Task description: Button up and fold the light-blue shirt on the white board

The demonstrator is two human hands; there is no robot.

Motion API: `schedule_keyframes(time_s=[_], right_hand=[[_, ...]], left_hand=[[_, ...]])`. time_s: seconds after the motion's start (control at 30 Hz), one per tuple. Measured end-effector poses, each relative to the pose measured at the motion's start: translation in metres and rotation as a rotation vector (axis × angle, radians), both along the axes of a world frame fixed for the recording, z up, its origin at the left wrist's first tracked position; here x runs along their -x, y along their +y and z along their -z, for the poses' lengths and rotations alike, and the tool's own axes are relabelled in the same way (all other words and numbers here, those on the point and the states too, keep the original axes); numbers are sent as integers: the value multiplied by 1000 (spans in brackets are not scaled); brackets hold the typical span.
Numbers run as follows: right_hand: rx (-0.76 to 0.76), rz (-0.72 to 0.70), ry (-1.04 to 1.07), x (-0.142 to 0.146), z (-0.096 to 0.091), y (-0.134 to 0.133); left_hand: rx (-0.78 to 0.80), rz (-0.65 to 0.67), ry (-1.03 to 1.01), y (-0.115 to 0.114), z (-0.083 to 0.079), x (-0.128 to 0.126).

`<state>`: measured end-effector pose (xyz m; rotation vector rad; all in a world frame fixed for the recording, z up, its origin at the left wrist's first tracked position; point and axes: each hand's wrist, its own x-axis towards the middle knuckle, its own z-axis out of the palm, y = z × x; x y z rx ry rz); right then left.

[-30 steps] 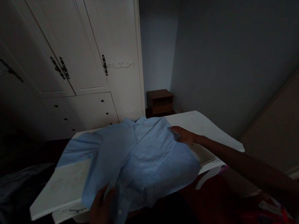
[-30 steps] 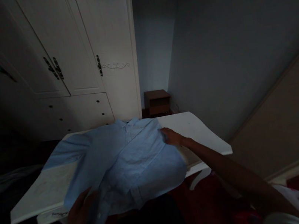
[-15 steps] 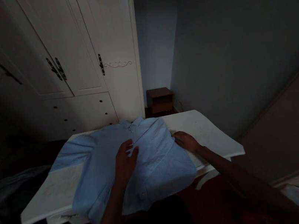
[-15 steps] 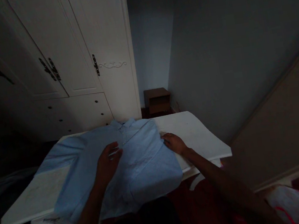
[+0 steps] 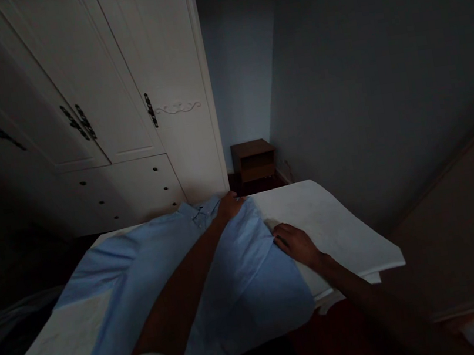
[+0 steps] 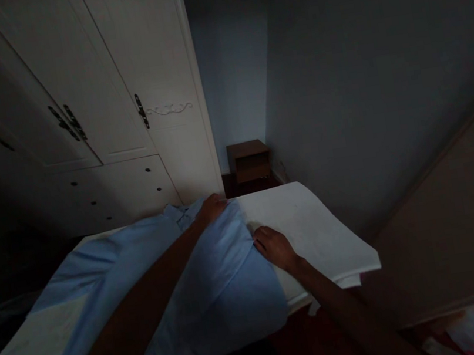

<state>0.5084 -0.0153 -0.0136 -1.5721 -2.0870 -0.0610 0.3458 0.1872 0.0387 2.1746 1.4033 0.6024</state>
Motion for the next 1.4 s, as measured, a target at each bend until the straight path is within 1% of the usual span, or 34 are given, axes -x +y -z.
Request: schedule_keyframes(time_s=[0.13,0.27,0.43,0.5,0.67,0.8,0.9,1.0,1.13,1.27,1.33,1.4], right_hand=[[-41,-15,-22,0,0,1],[-26,-26,-56,1,-2,5],[11,-21,-117,0,-3,7],[26,-19,-133,1,-2,5],[25,-14,-136,1,-1,-6],[15,18,-35,1,1,-11],[37,101,33,2,1,-10],[77,154,-17,6,-2,-4],[112,142,-116,9,-5,3],[59,98,-91,9,-4,7],[51,115,-74,9,-3,7],[74,156,-64,9,-1,5]], left_hand=[[22,99,98,25,11,-25],[37,190,188,47,21,-43],[95,311,246,68,32,-51],[101,321,246,73,36,-51],[45,230,197,73,48,-45],[20,196,156,69,52,-43],[8,211,139,69,50,-45],[-6,233,139,69,47,-48],[-20,300,157,69,44,-54],[-8,354,195,72,40,-57],[-7,358,216,74,38,-56],[-19,336,233,75,37,-53]])
